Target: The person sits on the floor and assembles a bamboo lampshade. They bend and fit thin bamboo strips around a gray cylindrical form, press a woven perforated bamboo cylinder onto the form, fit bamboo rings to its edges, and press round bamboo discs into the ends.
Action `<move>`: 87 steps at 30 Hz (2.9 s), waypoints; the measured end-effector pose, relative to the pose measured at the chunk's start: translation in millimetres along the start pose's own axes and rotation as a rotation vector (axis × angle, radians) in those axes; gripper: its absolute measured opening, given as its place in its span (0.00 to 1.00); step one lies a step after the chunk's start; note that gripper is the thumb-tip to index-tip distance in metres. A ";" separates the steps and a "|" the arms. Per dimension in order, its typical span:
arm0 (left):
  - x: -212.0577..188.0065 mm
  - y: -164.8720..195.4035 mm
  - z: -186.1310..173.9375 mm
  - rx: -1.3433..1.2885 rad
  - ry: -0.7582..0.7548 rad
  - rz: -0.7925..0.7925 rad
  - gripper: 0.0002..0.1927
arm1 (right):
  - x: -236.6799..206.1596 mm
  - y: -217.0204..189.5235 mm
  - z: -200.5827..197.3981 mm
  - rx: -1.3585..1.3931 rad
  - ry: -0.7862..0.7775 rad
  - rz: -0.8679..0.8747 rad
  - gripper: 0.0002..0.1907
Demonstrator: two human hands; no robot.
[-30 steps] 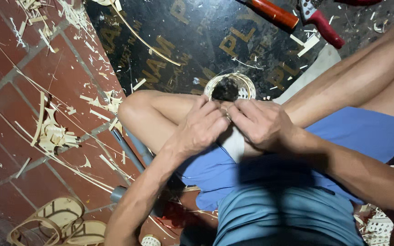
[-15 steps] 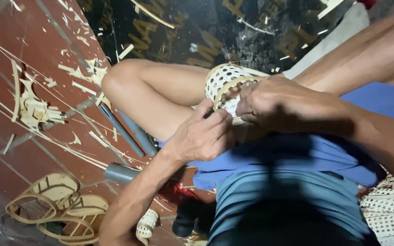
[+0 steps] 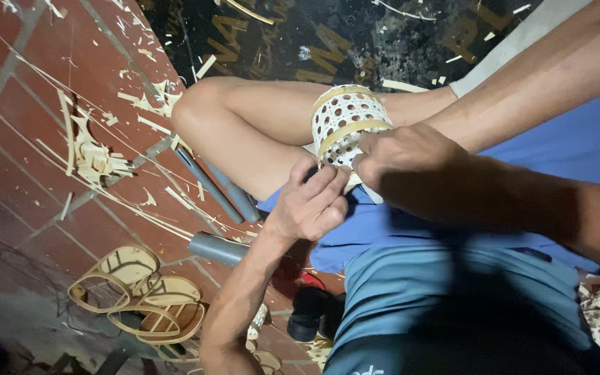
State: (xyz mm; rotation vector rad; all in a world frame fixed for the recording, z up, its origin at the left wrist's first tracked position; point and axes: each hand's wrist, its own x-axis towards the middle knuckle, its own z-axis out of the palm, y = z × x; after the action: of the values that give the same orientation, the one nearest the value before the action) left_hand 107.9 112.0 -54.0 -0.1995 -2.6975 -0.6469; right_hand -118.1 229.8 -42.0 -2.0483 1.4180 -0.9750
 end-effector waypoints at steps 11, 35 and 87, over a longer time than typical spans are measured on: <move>-6.0 -0.2 0.7 0.008 -0.016 -0.031 0.11 | 24.1 -2.2 3.6 0.035 -0.346 0.343 0.09; -9.0 -5.6 6.0 -0.030 0.087 -0.056 0.10 | 36.1 -3.0 -9.7 -0.013 -0.492 0.454 0.13; 61.1 9.3 0.9 0.073 0.006 -0.115 0.06 | -4.9 45.7 -23.3 0.728 0.077 1.209 0.07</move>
State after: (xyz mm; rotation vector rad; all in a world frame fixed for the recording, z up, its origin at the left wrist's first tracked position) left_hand 53.1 123.8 -28.0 -0.0235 -2.7371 -0.5789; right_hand -164.7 218.4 -61.0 -0.4405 1.6101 -0.7873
